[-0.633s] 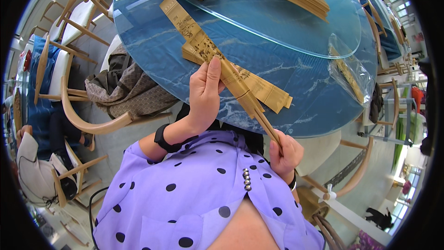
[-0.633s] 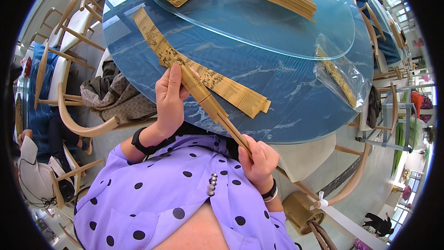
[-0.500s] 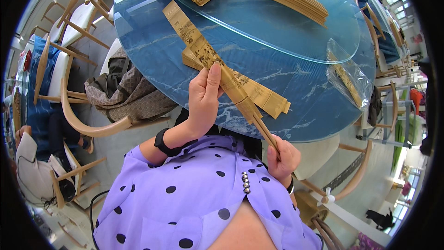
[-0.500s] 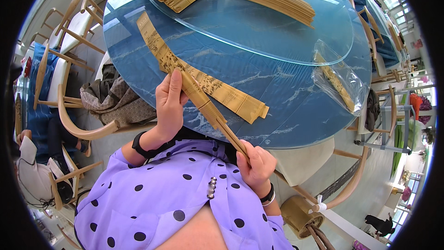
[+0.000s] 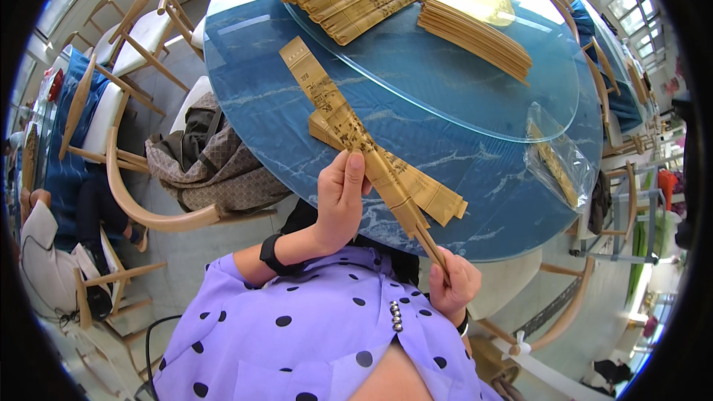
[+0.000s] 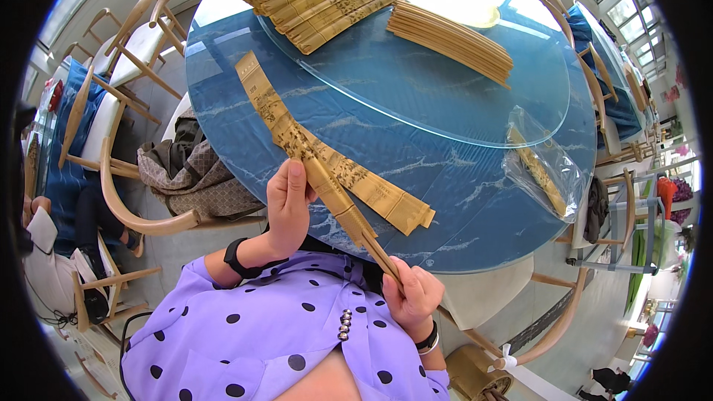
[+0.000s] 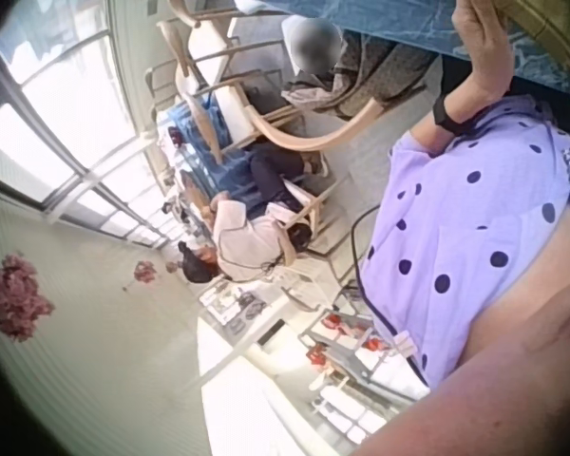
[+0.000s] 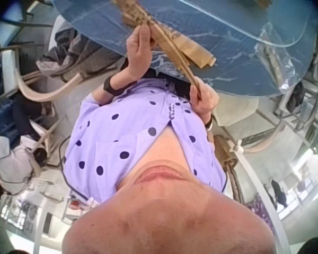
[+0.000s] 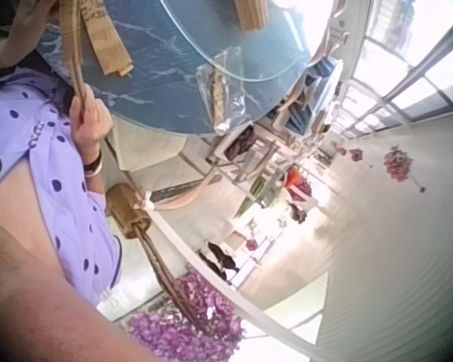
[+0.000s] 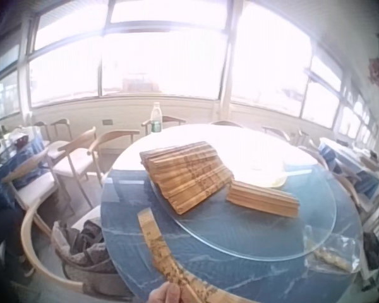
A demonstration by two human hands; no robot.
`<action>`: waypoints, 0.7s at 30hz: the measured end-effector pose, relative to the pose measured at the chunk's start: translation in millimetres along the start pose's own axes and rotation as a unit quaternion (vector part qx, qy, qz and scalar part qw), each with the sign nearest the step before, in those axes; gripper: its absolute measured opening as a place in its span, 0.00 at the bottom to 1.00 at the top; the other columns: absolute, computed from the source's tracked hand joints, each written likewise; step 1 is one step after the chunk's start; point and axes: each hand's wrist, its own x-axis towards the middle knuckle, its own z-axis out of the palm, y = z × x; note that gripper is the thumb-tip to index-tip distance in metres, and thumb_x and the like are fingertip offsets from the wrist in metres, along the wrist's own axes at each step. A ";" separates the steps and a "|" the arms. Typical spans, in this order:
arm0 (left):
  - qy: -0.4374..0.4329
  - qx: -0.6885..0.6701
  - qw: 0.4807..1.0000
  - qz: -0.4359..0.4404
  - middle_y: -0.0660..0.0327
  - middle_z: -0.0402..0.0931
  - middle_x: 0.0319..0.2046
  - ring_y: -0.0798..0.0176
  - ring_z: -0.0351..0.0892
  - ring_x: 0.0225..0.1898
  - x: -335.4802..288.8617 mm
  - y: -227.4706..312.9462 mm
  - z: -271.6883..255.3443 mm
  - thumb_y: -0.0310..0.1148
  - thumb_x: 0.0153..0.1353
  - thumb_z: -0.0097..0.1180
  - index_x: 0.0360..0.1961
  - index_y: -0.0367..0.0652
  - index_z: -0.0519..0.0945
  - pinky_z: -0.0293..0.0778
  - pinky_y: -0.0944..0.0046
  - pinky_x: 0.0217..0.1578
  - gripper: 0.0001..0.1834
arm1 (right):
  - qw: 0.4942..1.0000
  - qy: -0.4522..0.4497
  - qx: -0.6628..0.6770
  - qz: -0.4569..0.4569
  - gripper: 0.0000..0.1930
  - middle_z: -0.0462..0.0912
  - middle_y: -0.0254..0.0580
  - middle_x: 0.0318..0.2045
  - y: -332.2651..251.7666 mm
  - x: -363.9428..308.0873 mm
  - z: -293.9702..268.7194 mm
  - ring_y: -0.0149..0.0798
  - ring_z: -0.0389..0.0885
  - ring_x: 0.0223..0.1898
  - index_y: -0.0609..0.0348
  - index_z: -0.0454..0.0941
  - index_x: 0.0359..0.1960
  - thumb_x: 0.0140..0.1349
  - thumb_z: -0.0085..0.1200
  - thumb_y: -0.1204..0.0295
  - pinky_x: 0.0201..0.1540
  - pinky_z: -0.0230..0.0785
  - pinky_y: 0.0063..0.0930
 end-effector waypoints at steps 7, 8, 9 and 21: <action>-0.016 0.037 0.999 -0.026 0.73 0.63 0.22 0.81 0.52 0.22 8.0 13.3 2.5 0.50 0.82 0.31 0.37 0.40 0.77 0.50 0.75 0.23 0.28 | 1.000 -0.003 0.006 0.006 0.11 0.71 0.36 0.16 -1.2 0.6 1.1 0.36 0.66 0.14 0.66 0.84 0.44 0.61 0.63 0.75 0.18 0.58 0.30; -0.013 0.040 0.999 -0.029 0.73 0.64 0.22 0.80 0.53 0.22 6.5 14.1 2.6 0.50 0.82 0.31 0.37 0.40 0.77 0.51 0.74 0.23 0.28 | 1.000 0.000 0.006 0.008 0.11 0.71 0.37 0.16 -1.5 1.4 0.8 0.36 0.66 0.14 0.66 0.84 0.44 0.61 0.63 0.75 0.18 0.58 0.30; -0.011 0.043 0.998 -0.033 0.73 0.64 0.22 0.80 0.53 0.22 4.2 14.7 2.5 0.50 0.82 0.31 0.37 0.40 0.78 0.51 0.74 0.23 0.28 | 1.000 0.002 0.008 0.007 0.10 0.71 0.37 0.16 -1.8 2.0 1.2 0.36 0.67 0.14 0.66 0.84 0.43 0.61 0.63 0.75 0.18 0.58 0.30; -0.004 0.038 0.999 -0.029 0.74 0.65 0.21 0.81 0.53 0.21 1.8 18.5 4.4 0.48 0.82 0.33 0.36 0.41 0.79 0.51 0.74 0.23 0.27 | 0.998 -0.007 0.041 0.055 0.12 0.72 0.41 0.18 -7.8 10.0 4.6 0.39 0.68 0.16 0.67 0.83 0.41 0.70 0.56 0.68 0.20 0.59 0.31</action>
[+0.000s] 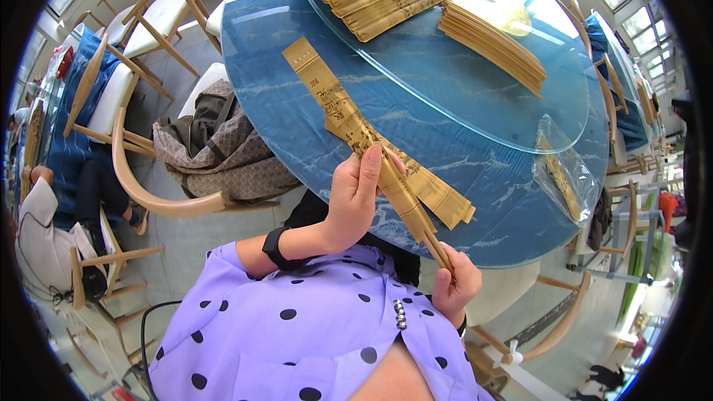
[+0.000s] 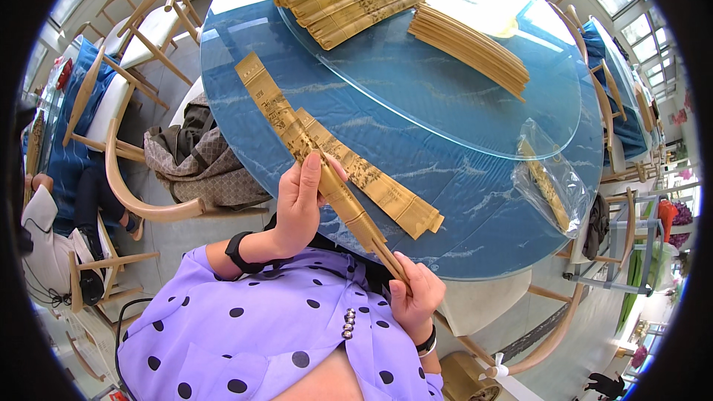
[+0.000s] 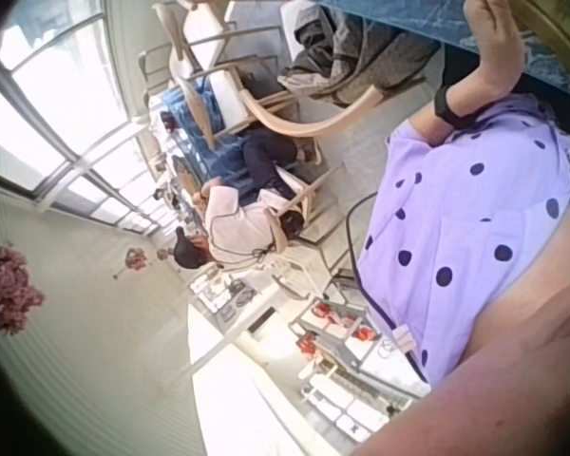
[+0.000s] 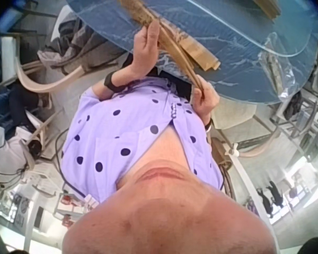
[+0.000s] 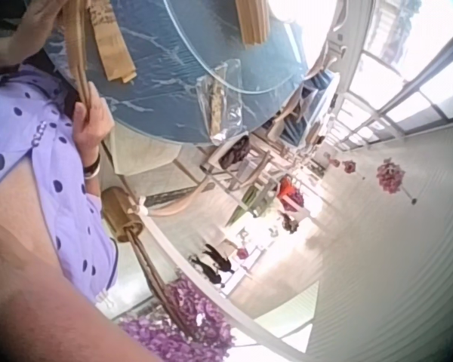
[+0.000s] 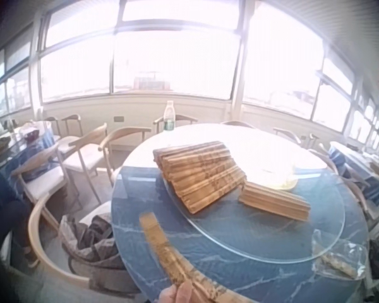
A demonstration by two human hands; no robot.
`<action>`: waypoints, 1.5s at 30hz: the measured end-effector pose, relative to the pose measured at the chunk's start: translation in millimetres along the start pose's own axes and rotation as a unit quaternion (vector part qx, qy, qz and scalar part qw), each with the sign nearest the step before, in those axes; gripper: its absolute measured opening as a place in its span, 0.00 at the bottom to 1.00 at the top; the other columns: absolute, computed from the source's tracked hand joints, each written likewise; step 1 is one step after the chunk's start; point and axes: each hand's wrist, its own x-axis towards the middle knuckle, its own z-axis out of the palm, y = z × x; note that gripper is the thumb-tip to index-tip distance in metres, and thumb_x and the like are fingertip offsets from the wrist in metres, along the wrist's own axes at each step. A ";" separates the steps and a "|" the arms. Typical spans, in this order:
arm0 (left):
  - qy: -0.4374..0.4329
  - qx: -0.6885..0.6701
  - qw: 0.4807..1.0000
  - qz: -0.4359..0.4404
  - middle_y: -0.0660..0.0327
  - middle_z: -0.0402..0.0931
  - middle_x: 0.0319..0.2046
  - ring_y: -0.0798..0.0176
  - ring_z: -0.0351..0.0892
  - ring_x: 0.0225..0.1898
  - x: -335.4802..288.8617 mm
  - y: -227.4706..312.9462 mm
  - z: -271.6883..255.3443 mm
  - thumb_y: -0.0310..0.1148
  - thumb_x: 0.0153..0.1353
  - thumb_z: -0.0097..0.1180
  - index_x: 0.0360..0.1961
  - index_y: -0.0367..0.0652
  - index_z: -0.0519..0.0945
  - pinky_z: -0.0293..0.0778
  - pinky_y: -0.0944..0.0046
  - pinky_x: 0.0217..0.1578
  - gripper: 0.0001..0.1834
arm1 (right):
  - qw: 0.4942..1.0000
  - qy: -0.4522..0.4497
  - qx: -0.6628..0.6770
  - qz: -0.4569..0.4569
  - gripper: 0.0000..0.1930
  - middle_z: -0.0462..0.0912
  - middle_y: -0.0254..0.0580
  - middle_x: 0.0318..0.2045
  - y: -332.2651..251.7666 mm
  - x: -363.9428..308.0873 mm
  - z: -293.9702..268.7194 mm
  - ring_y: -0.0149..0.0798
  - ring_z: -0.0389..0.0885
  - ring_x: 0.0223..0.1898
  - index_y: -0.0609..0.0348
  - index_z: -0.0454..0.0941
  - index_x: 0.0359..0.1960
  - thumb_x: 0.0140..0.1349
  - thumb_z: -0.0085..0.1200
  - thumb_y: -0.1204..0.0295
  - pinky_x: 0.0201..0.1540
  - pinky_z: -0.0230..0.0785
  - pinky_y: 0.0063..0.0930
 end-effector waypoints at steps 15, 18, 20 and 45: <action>0.005 -0.022 1.000 0.011 0.64 0.76 0.32 0.74 0.72 0.32 -3.8 -7.2 -2.7 0.43 0.82 0.36 0.37 0.37 0.78 0.71 0.70 0.37 0.24 | 0.998 0.037 -0.008 0.051 0.20 0.64 0.43 0.16 12.9 -17.8 -2.6 0.44 0.64 0.15 0.61 0.62 0.20 0.74 0.43 0.71 0.19 0.53 0.36; 0.000 -0.009 1.000 -0.005 0.65 0.76 0.31 0.74 0.71 0.32 -4.7 -5.0 -5.2 0.44 0.82 0.35 0.38 0.38 0.78 0.71 0.70 0.36 0.24 | 0.998 0.039 -0.010 0.045 0.20 0.64 0.44 0.16 12.8 -17.7 -2.3 0.45 0.63 0.15 0.61 0.62 0.19 0.73 0.44 0.71 0.19 0.53 0.36; 0.005 0.009 1.000 0.014 0.71 0.67 0.25 0.79 0.58 0.25 -5.9 -4.7 -1.0 0.46 0.82 0.33 0.38 0.40 0.77 0.57 0.73 0.27 0.26 | 0.998 0.038 -0.013 0.042 0.19 0.64 0.44 0.16 12.9 -17.2 -0.8 0.45 0.64 0.15 0.61 0.62 0.19 0.73 0.44 0.71 0.19 0.53 0.36; 0.009 -0.059 0.998 -0.015 0.74 0.62 0.24 0.82 0.50 0.22 -7.1 0.0 2.3 0.50 0.82 0.30 0.39 0.43 0.75 0.48 0.75 0.22 0.26 | 0.999 0.032 -0.035 0.009 0.18 0.66 0.44 0.16 5.9 -11.6 3.0 0.45 0.66 0.15 0.62 0.64 0.21 0.72 0.45 0.71 0.19 0.56 0.36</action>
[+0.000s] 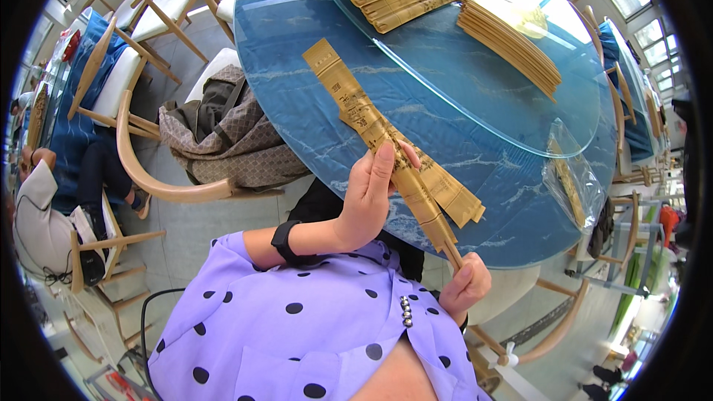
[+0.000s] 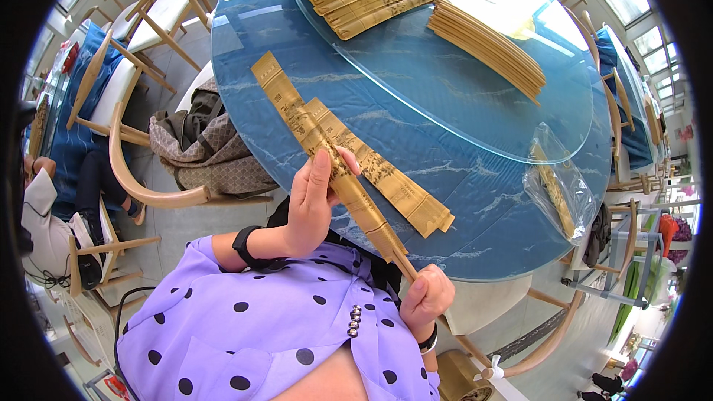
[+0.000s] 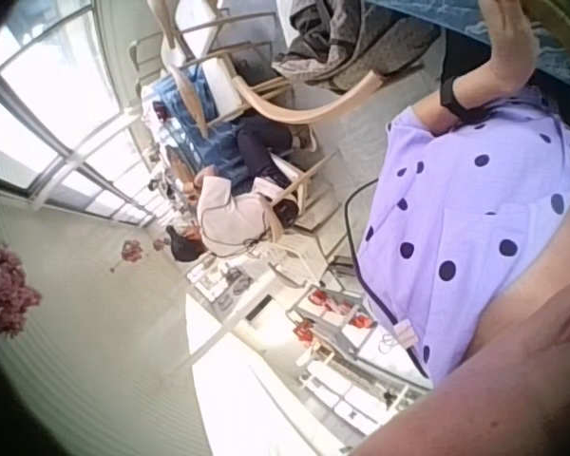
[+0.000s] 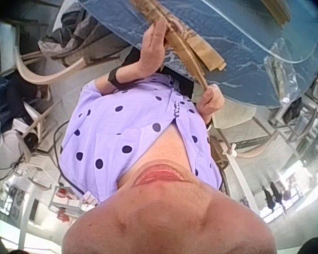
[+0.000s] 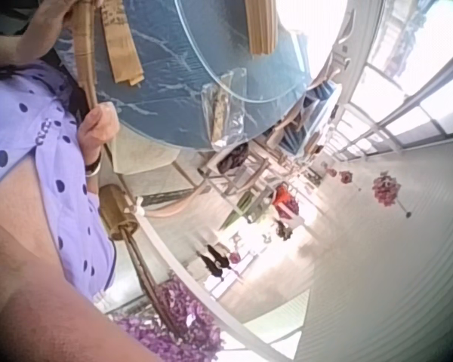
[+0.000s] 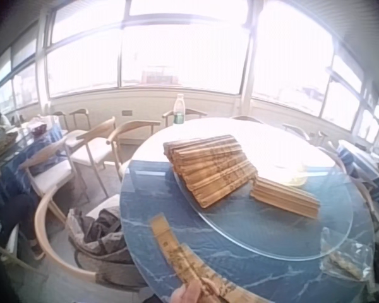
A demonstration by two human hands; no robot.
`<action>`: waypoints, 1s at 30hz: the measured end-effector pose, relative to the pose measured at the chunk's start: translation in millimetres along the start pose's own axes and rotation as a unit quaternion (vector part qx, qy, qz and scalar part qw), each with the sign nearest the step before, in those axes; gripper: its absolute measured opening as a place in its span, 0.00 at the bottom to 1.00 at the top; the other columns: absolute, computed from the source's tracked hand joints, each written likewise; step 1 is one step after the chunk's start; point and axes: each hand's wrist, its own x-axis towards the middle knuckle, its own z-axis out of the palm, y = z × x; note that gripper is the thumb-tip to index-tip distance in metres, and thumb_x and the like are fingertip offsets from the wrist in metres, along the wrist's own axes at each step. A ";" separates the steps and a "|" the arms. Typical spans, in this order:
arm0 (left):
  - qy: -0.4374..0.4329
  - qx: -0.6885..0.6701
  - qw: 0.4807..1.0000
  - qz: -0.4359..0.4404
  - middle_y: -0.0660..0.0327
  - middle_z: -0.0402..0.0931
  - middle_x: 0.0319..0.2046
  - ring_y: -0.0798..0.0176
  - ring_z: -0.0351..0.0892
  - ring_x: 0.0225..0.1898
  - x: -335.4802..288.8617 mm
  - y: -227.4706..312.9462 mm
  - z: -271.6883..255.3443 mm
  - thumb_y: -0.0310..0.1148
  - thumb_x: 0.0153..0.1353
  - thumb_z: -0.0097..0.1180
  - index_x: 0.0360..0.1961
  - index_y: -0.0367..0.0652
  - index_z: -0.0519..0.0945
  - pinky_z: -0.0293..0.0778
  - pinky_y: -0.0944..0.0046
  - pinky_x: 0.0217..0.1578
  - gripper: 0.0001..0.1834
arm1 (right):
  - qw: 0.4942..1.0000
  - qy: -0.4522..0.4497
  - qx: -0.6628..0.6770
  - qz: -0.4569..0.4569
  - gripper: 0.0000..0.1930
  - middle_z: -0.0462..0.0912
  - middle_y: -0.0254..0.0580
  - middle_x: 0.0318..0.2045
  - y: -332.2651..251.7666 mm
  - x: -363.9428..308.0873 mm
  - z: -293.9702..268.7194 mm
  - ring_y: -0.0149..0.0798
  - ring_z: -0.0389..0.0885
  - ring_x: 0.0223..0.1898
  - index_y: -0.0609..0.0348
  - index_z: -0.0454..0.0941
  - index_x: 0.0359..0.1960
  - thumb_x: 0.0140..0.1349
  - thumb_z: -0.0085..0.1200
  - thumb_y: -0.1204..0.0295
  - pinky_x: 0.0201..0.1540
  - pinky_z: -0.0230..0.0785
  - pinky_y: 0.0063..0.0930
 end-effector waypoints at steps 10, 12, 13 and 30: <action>-0.010 0.029 1.000 0.000 0.70 0.67 0.27 0.77 0.57 0.27 -11.2 -11.7 3.4 0.47 0.82 0.32 0.39 0.42 0.76 0.57 0.72 0.28 0.24 | 1.000 -0.009 0.009 0.015 0.17 0.66 0.45 0.16 0.4 1.1 0.7 0.46 0.65 0.15 0.62 0.65 0.21 0.72 0.46 0.72 0.19 0.56 0.37; -0.018 0.031 0.999 -0.016 0.68 0.70 0.30 0.74 0.62 0.29 -12.5 -13.1 0.7 0.46 0.82 0.33 0.39 0.41 0.76 0.62 0.71 0.32 0.24 | 0.999 -0.021 0.015 0.023 0.17 0.66 0.45 0.16 -0.1 1.2 0.9 0.46 0.66 0.15 0.62 0.66 0.21 0.72 0.45 0.72 0.19 0.56 0.37; -0.023 0.039 0.999 -0.018 0.67 0.70 0.30 0.74 0.63 0.30 -11.3 -13.2 -2.2 0.45 0.82 0.33 0.39 0.40 0.76 0.63 0.71 0.33 0.24 | 0.999 -0.027 0.019 0.027 0.17 0.66 0.45 0.16 -0.3 1.3 1.0 0.46 0.66 0.15 0.62 0.66 0.21 0.72 0.45 0.72 0.20 0.56 0.37; 0.021 0.074 0.995 0.061 0.66 0.70 0.33 0.73 0.64 0.35 9.8 -3.8 -3.0 0.47 0.82 0.31 0.37 0.41 0.74 0.63 0.70 0.39 0.25 | 0.980 -0.152 0.118 0.052 0.22 0.68 0.43 0.17 -2.3 9.5 -1.7 0.46 0.70 0.16 0.62 0.70 0.24 0.76 0.46 0.61 0.20 0.59 0.37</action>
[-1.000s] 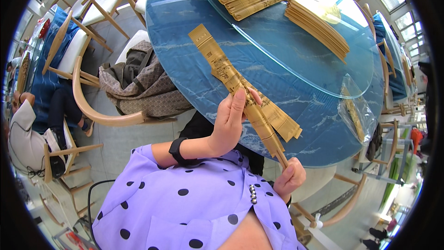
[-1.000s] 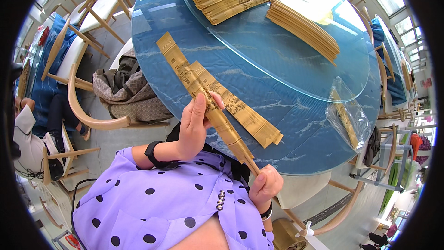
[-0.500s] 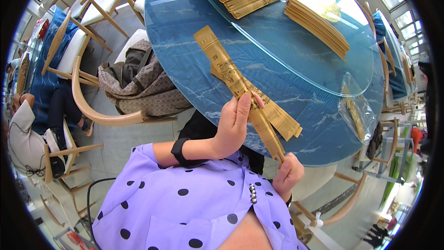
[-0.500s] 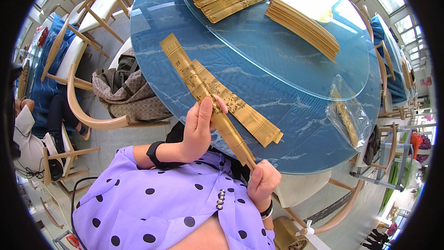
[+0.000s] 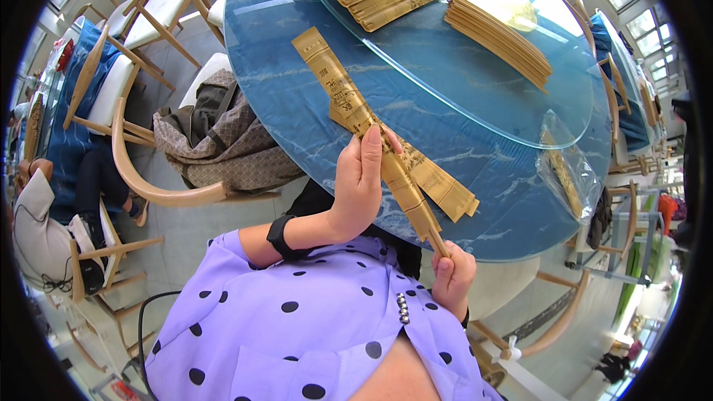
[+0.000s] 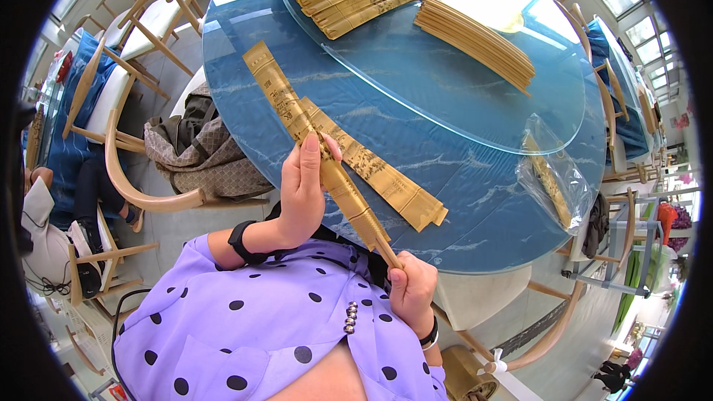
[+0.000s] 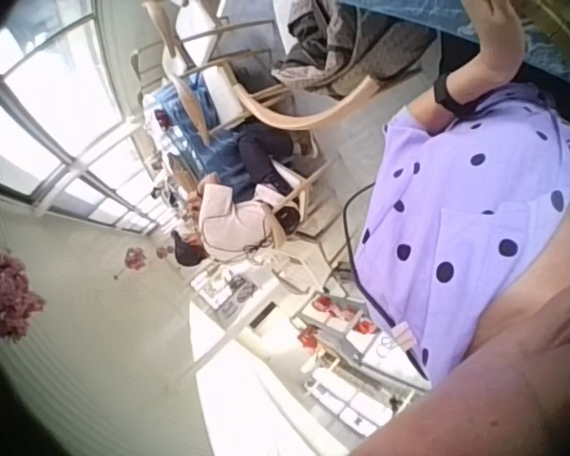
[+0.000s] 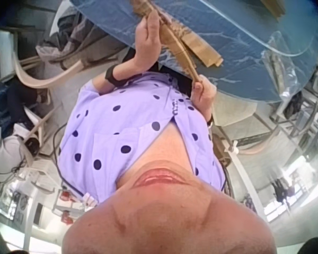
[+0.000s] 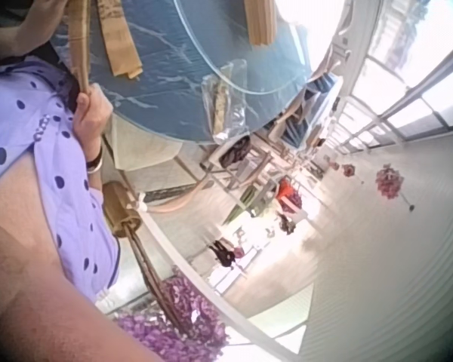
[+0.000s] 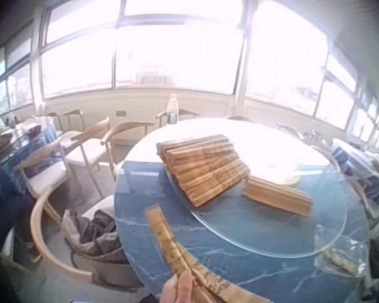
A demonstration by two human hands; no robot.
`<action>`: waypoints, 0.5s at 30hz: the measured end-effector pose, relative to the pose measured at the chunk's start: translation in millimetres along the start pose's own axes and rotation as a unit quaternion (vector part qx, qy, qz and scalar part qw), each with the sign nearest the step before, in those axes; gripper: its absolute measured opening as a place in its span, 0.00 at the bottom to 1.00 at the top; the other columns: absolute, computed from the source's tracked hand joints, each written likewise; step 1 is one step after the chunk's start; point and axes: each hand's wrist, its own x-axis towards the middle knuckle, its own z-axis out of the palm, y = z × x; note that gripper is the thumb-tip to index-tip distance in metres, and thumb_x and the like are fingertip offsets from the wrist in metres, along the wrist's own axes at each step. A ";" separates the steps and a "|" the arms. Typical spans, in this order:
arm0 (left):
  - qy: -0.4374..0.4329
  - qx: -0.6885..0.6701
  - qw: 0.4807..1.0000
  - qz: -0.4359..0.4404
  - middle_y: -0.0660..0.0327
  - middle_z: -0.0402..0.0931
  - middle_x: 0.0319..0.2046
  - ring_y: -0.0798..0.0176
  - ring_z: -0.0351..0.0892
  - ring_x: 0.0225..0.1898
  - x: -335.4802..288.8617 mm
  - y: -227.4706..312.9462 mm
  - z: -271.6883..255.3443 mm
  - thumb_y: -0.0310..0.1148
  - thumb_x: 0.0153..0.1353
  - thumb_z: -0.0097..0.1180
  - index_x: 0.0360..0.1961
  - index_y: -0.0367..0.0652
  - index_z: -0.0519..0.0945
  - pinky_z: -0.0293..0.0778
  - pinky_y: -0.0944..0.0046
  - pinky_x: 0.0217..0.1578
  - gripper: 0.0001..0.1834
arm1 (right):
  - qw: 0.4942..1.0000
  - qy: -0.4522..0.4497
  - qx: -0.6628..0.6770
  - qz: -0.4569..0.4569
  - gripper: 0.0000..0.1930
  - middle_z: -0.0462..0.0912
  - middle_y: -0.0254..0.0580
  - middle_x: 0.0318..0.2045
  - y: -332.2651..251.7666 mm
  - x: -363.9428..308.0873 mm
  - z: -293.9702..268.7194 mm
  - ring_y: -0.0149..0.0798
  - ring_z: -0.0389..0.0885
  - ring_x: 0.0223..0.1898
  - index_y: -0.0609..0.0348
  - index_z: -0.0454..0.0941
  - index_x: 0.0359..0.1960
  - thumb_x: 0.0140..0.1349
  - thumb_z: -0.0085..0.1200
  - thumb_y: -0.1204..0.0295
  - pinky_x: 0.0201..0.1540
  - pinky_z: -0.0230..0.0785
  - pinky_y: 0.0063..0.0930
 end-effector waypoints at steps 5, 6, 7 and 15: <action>0.009 0.004 1.000 0.020 0.66 0.70 0.33 0.72 0.64 0.34 -2.4 0.1 1.5 0.48 0.82 0.31 0.37 0.41 0.73 0.63 0.70 0.38 0.25 | 1.000 0.000 0.016 0.002 0.22 0.68 0.43 0.17 -6.7 5.9 1.5 0.46 0.69 0.16 0.62 0.69 0.22 0.76 0.47 0.62 0.20 0.58 0.37; 0.006 0.011 1.000 0.022 0.66 0.70 0.33 0.72 0.64 0.34 -3.0 0.1 1.6 0.48 0.82 0.31 0.37 0.41 0.73 0.63 0.70 0.38 0.25 | 1.000 -0.001 0.018 0.000 0.22 0.67 0.43 0.16 -8.8 8.4 2.3 0.46 0.69 0.16 0.62 0.69 0.22 0.76 0.47 0.62 0.20 0.57 0.37; 0.010 0.007 1.000 0.022 0.66 0.70 0.32 0.72 0.64 0.33 -3.2 -0.4 2.0 0.48 0.82 0.31 0.37 0.41 0.73 0.63 0.70 0.38 0.25 | 1.000 -0.001 0.020 -0.002 0.22 0.67 0.43 0.16 -10.2 9.5 2.8 0.46 0.69 0.16 0.62 0.69 0.22 0.76 0.47 0.62 0.20 0.57 0.37; 0.003 -0.102 0.992 -0.070 0.66 0.69 0.30 0.74 0.62 0.32 -1.4 7.2 -1.9 0.50 0.82 0.30 0.37 0.41 0.73 0.61 0.71 0.37 0.27 | 1.000 0.002 0.029 -0.007 0.22 0.67 0.43 0.16 -6.9 10.3 5.4 0.45 0.68 0.15 0.62 0.70 0.21 0.75 0.49 0.63 0.20 0.57 0.36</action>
